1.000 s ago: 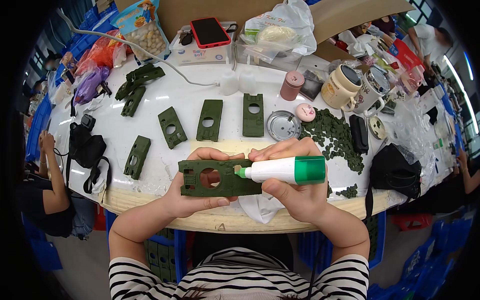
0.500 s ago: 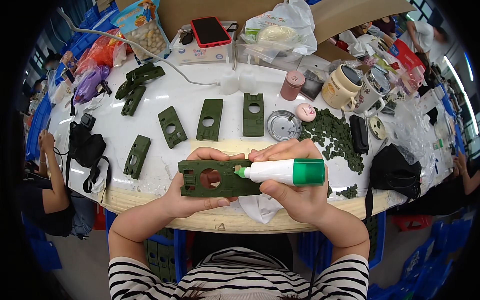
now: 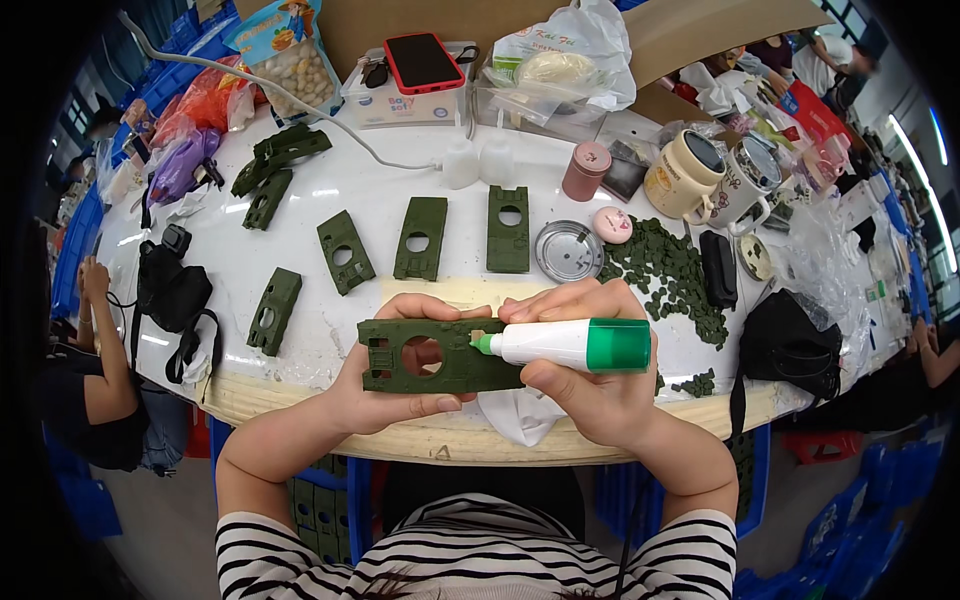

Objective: Assembling plastic toy tank models by applying glue and attaching parts at a workbench.

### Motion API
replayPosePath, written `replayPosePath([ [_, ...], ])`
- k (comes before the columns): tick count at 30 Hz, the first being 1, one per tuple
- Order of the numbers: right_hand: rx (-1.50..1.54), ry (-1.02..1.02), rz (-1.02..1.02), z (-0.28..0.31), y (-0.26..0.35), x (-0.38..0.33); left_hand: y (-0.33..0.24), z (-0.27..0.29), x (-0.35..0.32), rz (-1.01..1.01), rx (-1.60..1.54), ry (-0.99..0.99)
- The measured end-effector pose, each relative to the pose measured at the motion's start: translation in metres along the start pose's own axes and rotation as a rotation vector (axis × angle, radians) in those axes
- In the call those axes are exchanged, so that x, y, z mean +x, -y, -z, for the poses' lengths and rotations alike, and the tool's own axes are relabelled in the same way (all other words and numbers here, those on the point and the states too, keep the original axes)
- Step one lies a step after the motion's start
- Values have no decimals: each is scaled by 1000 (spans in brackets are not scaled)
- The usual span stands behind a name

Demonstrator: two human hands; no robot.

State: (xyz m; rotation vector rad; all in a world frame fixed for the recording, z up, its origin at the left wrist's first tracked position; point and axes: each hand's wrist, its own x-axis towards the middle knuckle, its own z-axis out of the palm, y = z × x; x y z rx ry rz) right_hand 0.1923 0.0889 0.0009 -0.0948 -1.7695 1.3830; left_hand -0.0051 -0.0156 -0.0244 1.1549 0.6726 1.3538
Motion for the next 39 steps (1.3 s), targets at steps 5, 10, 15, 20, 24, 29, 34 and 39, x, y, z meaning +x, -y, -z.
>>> replayPosePath([
  [5, 7, -21, -15, 0, 1, 0, 0, -1, 0, 4, -3, -6],
  [10, 82, -128, -43, 2, 3, 2, -4, 5, 2, -12, 152, 63],
  [15, 131, -98, -7, 2, 5, 3, -5, -5, -5, 218, -247, 244],
  [20, 115, 55, -7, -1, -1, 0, 1, -8, -4, 449, -337, 359],
  [24, 157, 62, -93, -8, -4, -2, 1, -7, -3, 485, -332, 387],
  [29, 161, 60, -145, -9, -4, -6, 3, -6, -4, 499, -335, 392],
  [34, 134, 81, -167, -10, -3, -7, 5, -6, -5, 494, -348, 397],
  [39, 119, 82, -159, -11, -3, -7, 4, -6, -5, 483, -353, 394],
])
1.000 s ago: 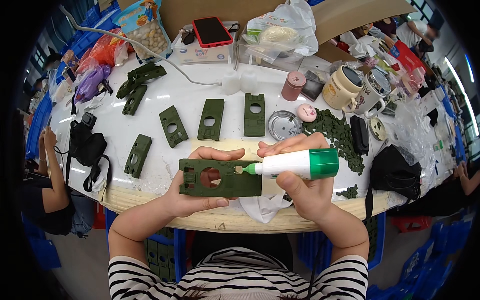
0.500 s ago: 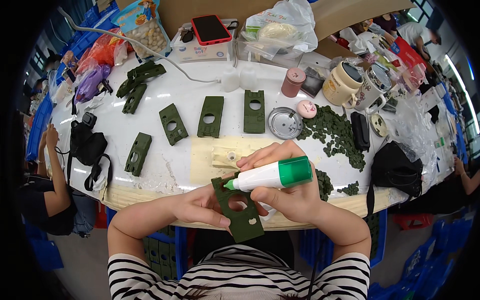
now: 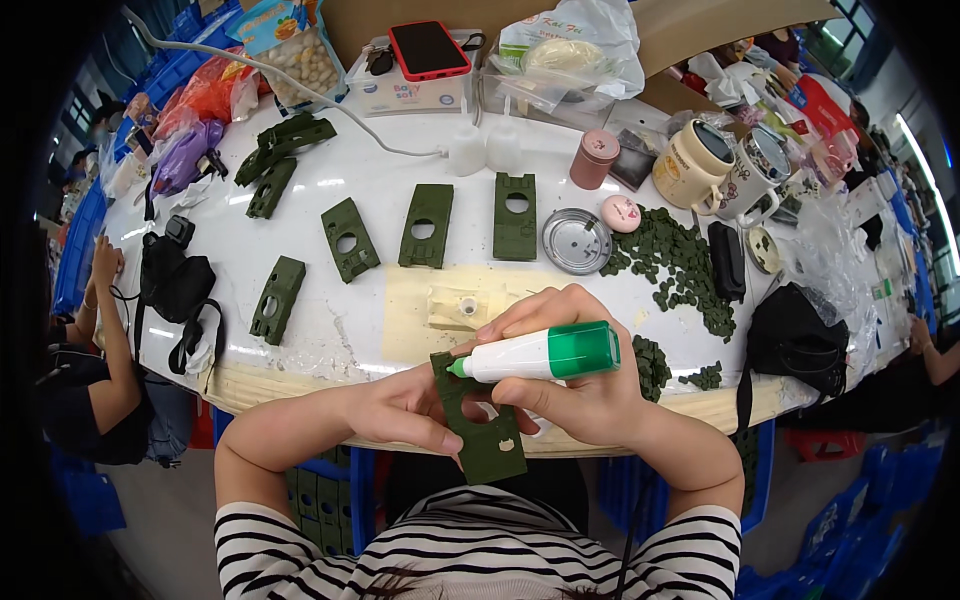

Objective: Assembling plastic toy tank models by applying glue and attaching parts at a workbench.

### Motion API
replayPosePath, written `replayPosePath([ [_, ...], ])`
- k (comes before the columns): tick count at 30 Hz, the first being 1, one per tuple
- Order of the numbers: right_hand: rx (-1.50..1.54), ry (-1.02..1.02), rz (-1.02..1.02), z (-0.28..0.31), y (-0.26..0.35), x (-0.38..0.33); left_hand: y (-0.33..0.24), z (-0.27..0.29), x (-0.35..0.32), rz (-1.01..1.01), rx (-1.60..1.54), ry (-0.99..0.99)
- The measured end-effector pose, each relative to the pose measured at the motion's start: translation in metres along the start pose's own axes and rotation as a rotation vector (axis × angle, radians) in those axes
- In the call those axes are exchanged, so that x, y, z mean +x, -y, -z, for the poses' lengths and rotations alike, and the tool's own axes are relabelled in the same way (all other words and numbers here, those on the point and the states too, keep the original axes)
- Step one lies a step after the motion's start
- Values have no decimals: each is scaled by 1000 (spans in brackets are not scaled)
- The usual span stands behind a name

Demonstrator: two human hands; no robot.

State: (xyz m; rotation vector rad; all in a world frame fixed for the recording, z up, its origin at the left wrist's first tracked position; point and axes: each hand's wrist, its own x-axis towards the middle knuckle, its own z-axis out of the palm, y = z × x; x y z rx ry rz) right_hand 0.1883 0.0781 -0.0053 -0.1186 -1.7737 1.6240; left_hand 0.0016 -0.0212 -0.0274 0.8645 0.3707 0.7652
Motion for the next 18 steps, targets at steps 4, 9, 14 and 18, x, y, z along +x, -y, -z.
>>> replayPosePath([
  [4, 16, 1, -5, -2, 1, 0, 1, 1, -1, 2, 3, 7],
  [9, 21, -3, -22, -3, 3, 0, 2, 2, 0, 9, 2, 9],
  [14, -8, 12, 1, -1, 1, 0, 1, 3, -1, 8, 13, 19],
  [18, -3, 10, -2, -1, 1, 0, 0, 0, -1, 16, 8, 7],
])
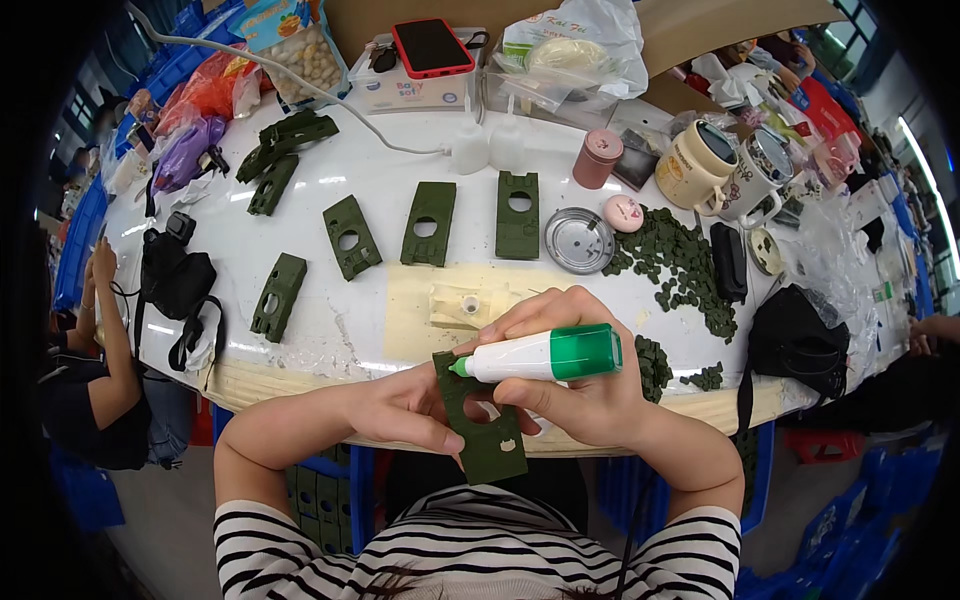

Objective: Assembling plastic toy tank models by applying glue and attaching parts at a workbench.

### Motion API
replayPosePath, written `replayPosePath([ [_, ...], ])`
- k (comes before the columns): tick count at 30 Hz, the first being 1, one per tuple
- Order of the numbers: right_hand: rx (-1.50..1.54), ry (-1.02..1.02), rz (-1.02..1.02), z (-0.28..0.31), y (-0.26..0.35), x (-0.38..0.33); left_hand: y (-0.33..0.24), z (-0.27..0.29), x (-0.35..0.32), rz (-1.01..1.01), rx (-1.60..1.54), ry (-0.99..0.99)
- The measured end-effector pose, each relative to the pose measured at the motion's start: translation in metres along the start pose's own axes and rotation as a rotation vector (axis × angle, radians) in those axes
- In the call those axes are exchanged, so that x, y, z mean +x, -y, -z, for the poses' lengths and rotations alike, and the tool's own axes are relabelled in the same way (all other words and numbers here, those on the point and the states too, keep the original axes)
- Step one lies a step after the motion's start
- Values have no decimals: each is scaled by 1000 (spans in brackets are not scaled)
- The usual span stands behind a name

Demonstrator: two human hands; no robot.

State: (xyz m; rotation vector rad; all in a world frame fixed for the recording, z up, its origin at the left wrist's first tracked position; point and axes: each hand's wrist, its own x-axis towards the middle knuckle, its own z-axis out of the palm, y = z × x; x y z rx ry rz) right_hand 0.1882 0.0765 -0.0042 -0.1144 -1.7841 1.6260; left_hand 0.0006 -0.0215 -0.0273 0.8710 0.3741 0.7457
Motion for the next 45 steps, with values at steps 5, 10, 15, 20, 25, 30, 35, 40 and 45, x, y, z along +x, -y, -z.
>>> replayPosePath([
  [5, -13, 1, 3, 0, 0, 0, 1, 1, 0, 8, 5, 3],
  [10, -18, -3, 0, 0, 0, 0, 1, 1, 0, -5, 6, 5],
  [15, 8, -16, 6, -1, -1, 0, 0, 0, -1, -3, -3, -10],
  [20, 22, -16, -2, 2, 0, 1, -1, 1, 0, -12, -3, 6],
  [25, 47, 0, 18, 2, 0, 3, 0, 2, -1, -1, -15, -21],
  [30, 36, 30, 29, 1, 2, 3, -2, 0, 0, -18, -32, -41],
  [35, 24, 46, 33, 0, 3, 3, -1, -1, -1, -19, -35, -44],
  [40, 19, 59, 39, 0, 3, 3, -4, -2, -1, -5, -36, -48],
  [45, -14, 74, 57, 1, 3, 4, -4, -1, -1, 5, -22, -39],
])
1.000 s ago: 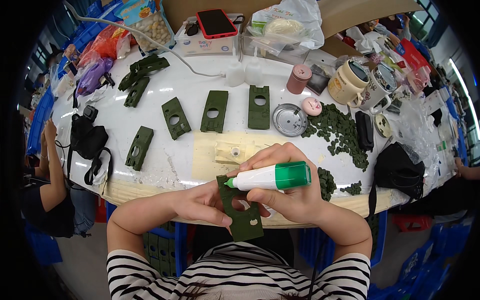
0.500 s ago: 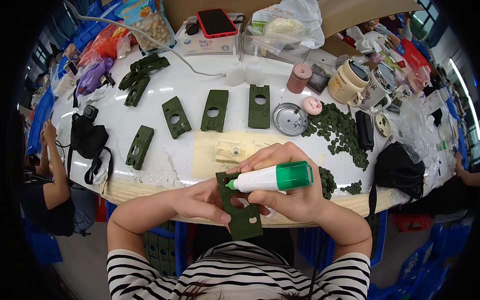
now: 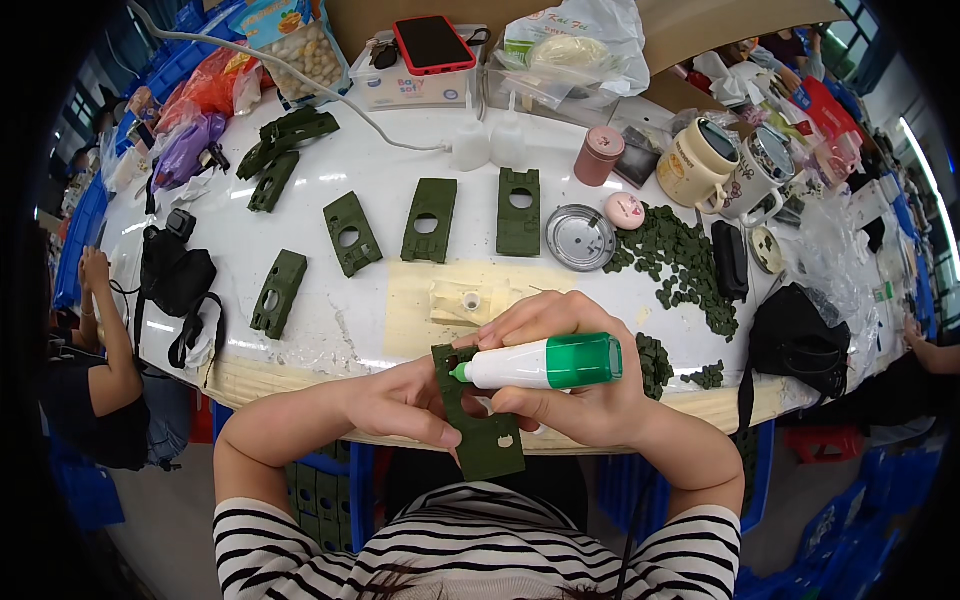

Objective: Assembling plastic toy tank models by applying glue and attaching parts at a workbench.

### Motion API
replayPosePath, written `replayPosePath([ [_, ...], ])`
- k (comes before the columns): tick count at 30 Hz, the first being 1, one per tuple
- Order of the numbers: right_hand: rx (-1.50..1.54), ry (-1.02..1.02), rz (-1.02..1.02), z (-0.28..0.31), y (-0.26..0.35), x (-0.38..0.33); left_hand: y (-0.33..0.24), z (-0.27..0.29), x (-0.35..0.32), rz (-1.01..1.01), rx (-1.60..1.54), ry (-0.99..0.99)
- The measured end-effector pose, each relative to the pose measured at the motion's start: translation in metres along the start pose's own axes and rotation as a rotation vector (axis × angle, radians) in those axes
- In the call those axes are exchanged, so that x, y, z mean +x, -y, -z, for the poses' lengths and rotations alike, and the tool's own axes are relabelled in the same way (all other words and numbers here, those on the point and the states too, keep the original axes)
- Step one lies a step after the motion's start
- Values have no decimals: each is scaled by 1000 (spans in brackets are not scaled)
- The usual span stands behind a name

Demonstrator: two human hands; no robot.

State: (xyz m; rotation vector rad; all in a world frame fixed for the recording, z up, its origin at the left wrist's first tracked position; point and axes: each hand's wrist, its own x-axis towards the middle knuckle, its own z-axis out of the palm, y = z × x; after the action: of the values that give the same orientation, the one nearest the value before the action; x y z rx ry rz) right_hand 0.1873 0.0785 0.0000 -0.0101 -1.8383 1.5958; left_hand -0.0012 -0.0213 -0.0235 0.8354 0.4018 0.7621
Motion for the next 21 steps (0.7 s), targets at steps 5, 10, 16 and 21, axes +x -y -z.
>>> replayPosePath([
  [5, 0, 4, 11, 1, -1, 0, 0, -1, 0, -8, -2, -5],
  [10, -13, 18, 13, 2, -1, 0, 0, -1, -1, -14, 2, -4],
  [16, -1, 5, -3, 0, 0, 0, 0, 0, 0, -18, 8, 2],
  [21, 8, -57, 30, 8, -1, -1, 1, 0, 0, -22, -2, -6],
])
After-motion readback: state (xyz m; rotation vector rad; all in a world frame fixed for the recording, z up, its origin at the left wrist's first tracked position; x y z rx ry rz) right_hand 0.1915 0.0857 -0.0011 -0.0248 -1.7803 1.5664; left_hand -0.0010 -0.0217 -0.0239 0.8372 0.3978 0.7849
